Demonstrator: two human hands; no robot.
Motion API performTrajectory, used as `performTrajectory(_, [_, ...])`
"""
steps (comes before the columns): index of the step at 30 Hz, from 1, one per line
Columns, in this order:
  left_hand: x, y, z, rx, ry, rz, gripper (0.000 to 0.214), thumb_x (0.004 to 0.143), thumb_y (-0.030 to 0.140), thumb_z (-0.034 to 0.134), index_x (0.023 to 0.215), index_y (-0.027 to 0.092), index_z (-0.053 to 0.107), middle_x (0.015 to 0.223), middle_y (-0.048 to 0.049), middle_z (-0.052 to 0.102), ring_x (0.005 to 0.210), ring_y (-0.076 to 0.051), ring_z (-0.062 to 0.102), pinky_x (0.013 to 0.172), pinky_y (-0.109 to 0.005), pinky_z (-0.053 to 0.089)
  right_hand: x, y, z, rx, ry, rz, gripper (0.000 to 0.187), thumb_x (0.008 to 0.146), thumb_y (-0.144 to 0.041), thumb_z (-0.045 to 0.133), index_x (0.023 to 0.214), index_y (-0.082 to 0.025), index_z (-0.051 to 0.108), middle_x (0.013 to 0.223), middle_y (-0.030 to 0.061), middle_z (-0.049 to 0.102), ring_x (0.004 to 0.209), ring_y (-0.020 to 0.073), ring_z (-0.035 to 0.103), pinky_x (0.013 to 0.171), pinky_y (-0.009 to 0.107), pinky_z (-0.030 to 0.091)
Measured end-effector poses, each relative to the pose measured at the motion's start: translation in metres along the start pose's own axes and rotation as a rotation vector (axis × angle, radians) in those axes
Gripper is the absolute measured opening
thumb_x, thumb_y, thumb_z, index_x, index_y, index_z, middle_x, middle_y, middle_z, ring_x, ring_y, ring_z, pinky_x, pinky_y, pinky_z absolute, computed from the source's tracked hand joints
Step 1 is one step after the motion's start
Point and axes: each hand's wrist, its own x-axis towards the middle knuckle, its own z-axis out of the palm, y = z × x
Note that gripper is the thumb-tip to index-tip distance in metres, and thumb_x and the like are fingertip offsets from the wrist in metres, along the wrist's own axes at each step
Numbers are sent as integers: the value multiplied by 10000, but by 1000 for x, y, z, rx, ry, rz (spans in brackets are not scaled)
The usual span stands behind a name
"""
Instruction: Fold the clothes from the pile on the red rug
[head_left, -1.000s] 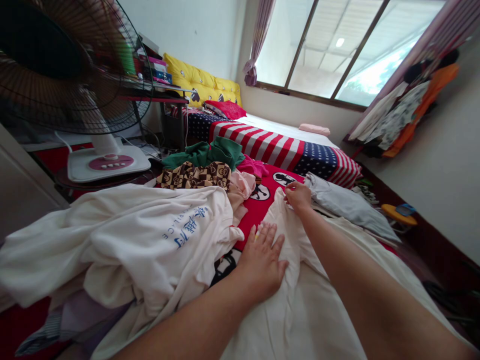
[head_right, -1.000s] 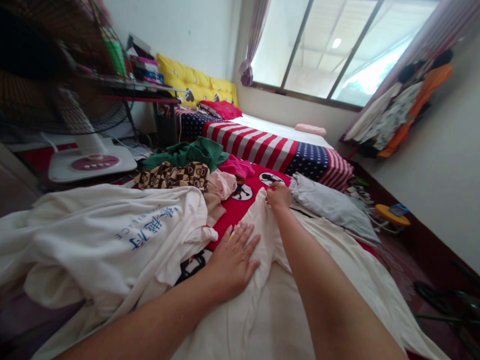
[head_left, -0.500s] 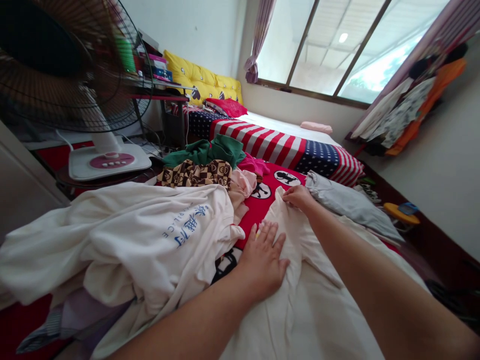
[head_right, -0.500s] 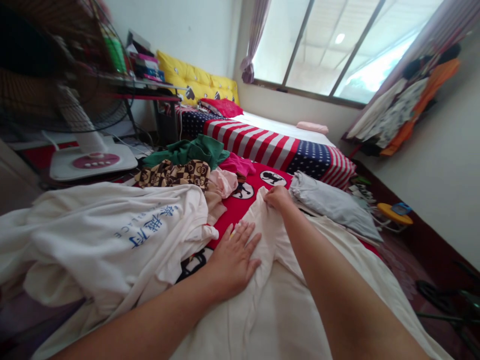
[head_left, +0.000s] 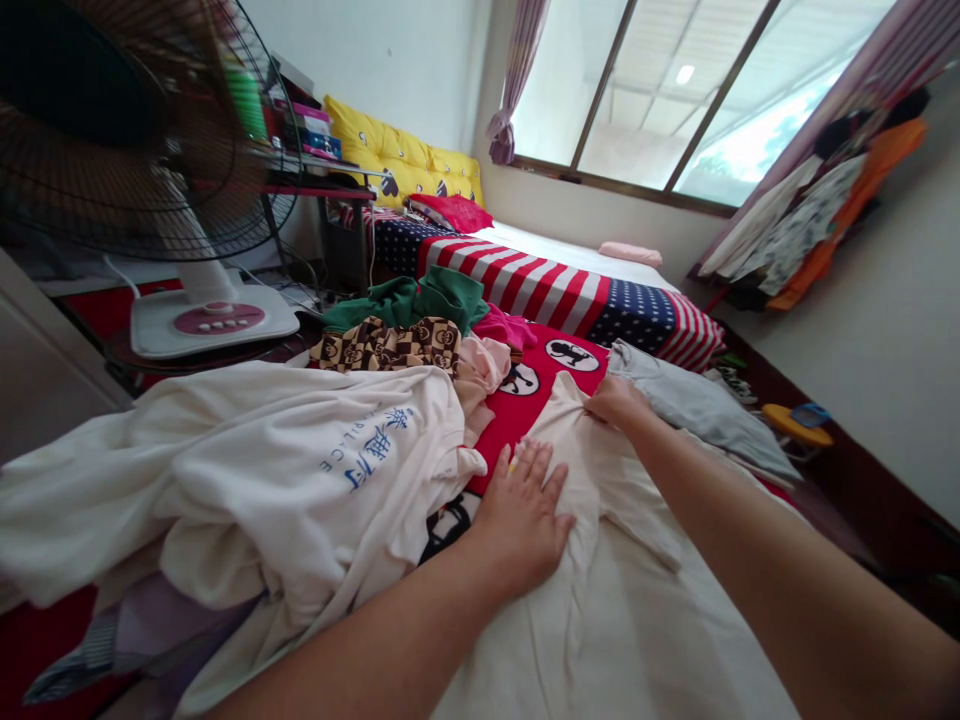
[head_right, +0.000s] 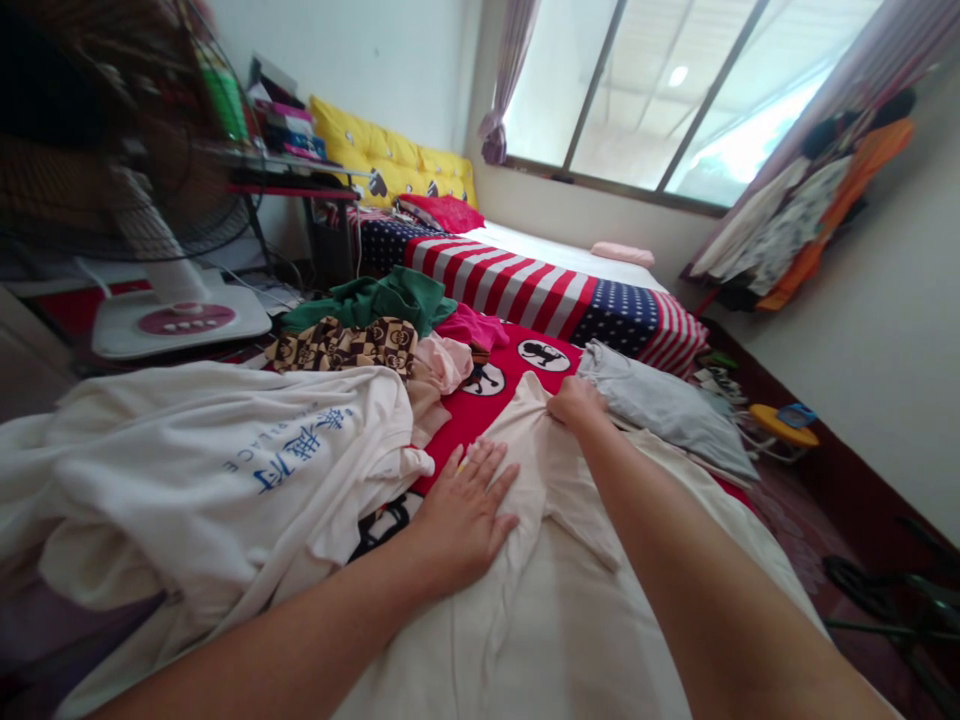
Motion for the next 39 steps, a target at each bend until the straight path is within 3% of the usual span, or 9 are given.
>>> performTrajectory(3, [0, 0, 0, -3, 5, -4, 581, 944, 484, 311, 1439, 188, 385, 1554, -110, 224, 1447, -271, 130, 1167, -510, 89, 0, -12, -3, -75, -3, 50, 152, 676, -172, 686, 813, -111, 711, 951, 204, 676, 992, 341, 617, 811, 416, 456])
performTrajectory(10, [0, 1, -2, -16, -5, -7, 579, 941, 491, 312, 1439, 204, 380, 1558, -97, 221, 1447, -274, 131, 1165, -517, 102, 13, -39, 6, -5, 23, -7, 335, 755, -352, 642, 1063, -229, 694, 1100, 84, 683, 1031, 254, 612, 850, 335, 466])
performTrajectory(17, [-1, 3, -3, -45, -4, -23, 572, 940, 485, 331, 1432, 200, 391, 1553, -116, 229, 1446, -291, 120, 1163, -534, 91, 26, -34, 26, 115, 40, -13, 175, 717, -280, 628, 793, -175, 746, 759, 66, 715, 827, 227, 656, 758, 291, 485])
performTrajectory(22, [-2, 3, -5, -70, 17, -14, 513, 936, 476, 371, 1408, 281, 423, 1553, -100, 241, 1443, -289, 134, 1155, -539, 119, 24, -35, 43, 231, 52, -16, 190, 757, -261, 611, 869, -157, 725, 651, 40, 679, 724, 204, 652, 737, 305, 493])
performTrajectory(26, [-2, 2, -5, -53, 19, -16, 497, 936, 475, 380, 1400, 305, 433, 1555, -87, 242, 1441, -282, 148, 1153, -536, 136, 16, -34, 25, 328, -8, -76, 290, 734, -243, 682, 1009, -149, 673, 683, 26, 683, 616, 148, 623, 622, 255, 489])
performTrajectory(30, [-1, 1, -3, -38, 24, -8, 495, 933, 474, 394, 1394, 302, 446, 1548, -95, 258, 1438, -283, 159, 1152, -535, 134, -5, -4, -19, 315, 3, -155, 198, 751, -244, 660, 930, -167, 697, 787, 32, 700, 699, 134, 624, 625, 216, 443])
performTrajectory(33, [-2, 2, -3, -34, 32, -6, 494, 930, 467, 405, 1394, 302, 447, 1545, -96, 265, 1437, -282, 168, 1150, -535, 141, -28, 37, -45, 51, 79, -154, 142, 761, -270, 612, 793, -195, 729, 772, 38, 700, 765, 171, 619, 614, 236, 387])
performTrajectory(36, [-3, 3, -2, -28, 32, -13, 492, 929, 455, 413, 1393, 296, 451, 1543, -103, 268, 1435, -285, 175, 1147, -531, 156, -48, 77, -53, -155, 30, -34, 227, 769, -373, 588, 768, -204, 739, 774, 55, 708, 745, 193, 614, 555, 258, 339])
performTrajectory(39, [-3, 3, -2, -19, 38, -12, 489, 932, 457, 407, 1391, 294, 455, 1538, -106, 280, 1431, -285, 190, 1143, -529, 168, -62, 99, -46, -119, -132, 21, 323, 759, -472, 578, 724, -189, 730, 674, 51, 683, 647, 178, 592, 514, 262, 317])
